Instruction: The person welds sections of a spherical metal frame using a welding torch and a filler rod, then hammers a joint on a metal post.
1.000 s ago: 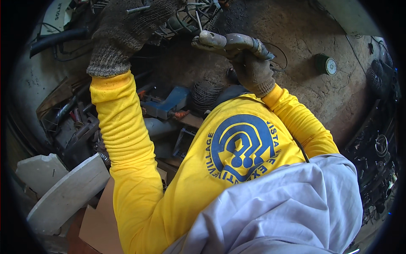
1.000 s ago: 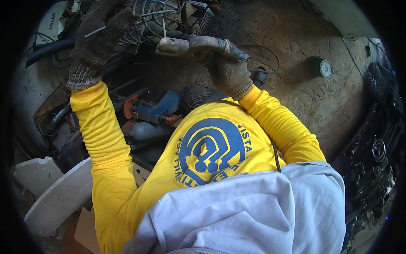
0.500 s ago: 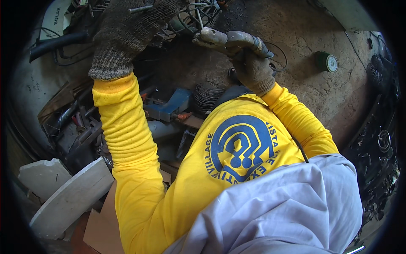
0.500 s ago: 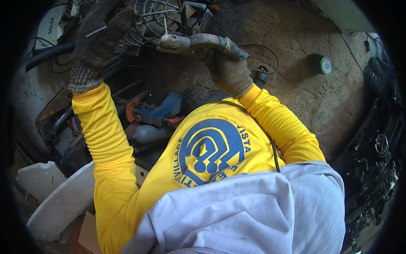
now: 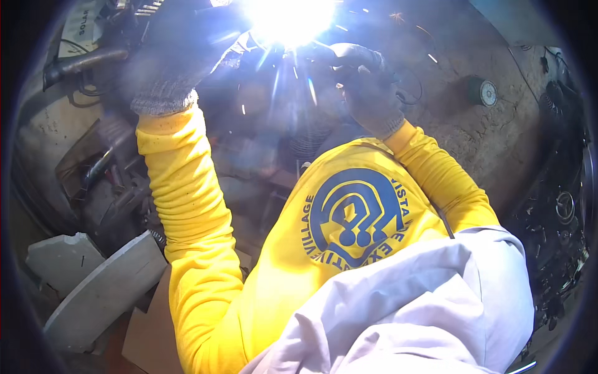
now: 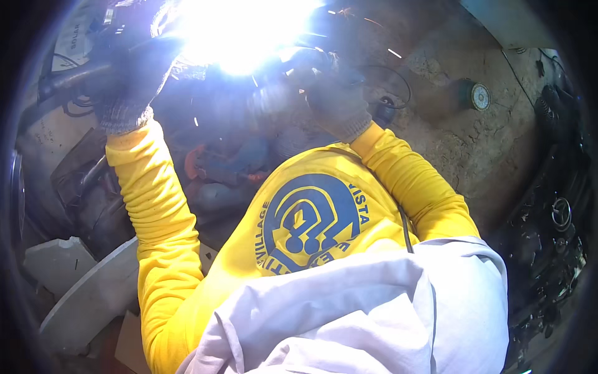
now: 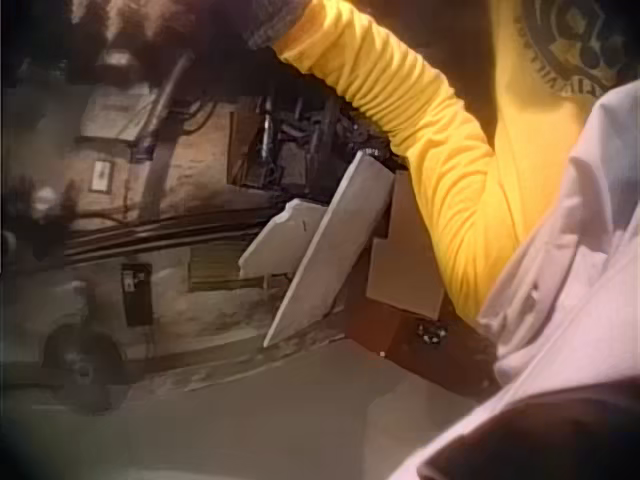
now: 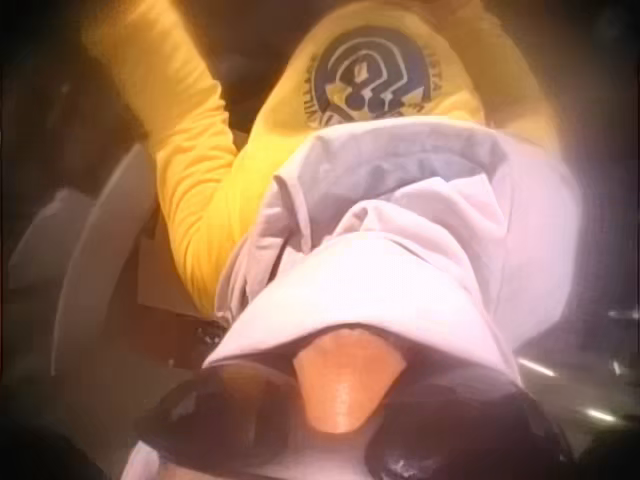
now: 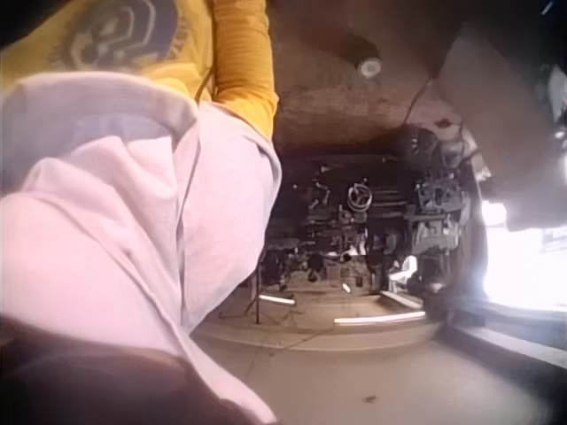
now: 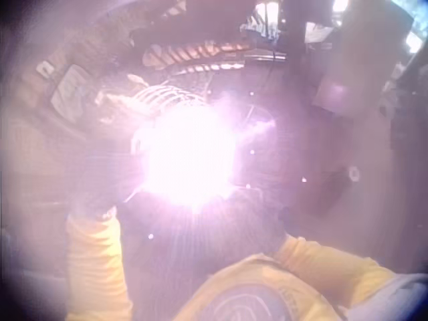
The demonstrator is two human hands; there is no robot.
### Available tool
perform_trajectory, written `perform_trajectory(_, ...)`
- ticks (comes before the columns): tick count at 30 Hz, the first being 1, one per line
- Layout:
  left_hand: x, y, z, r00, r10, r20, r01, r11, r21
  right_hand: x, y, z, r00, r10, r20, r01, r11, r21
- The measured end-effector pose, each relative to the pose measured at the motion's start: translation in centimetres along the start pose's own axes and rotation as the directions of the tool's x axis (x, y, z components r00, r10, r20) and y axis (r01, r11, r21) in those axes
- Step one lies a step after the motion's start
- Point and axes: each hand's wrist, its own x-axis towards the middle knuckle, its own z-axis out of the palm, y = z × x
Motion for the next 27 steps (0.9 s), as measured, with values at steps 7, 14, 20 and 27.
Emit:
perform_trajectory(7, 0.5, 0.2, -0.3, 1.000, 0.011, 0.007, -0.011, 1.000, -0.008, -0.4, -0.5, -0.6, 0.987, 0.056, 0.152, -0.072, 0.992, 0.099)
perform_trajectory(14, 0.6, 0.5, -0.4, 1.000, -0.006, -0.007, 0.006, 1.000, -0.003, -0.7, -0.2, -1.0, 0.995, -0.019, 0.098, 0.005, 0.989, 0.147)
perform_trajectory(20, 1.1, 0.6, -0.4, 0.997, -0.052, 0.049, 0.049, 0.998, 0.048, -0.7, 0.7, -0.2, 0.999, 0.015, 0.045, -0.026, 0.972, 0.234)
perform_trajectory(27, -0.3, -0.7, -0.5, 0.962, -0.220, 0.163, 0.239, 0.965, -0.106, -0.9, 1.1, 0.4, 0.999, 0.051, -0.009, -0.048, 0.967, 0.249)
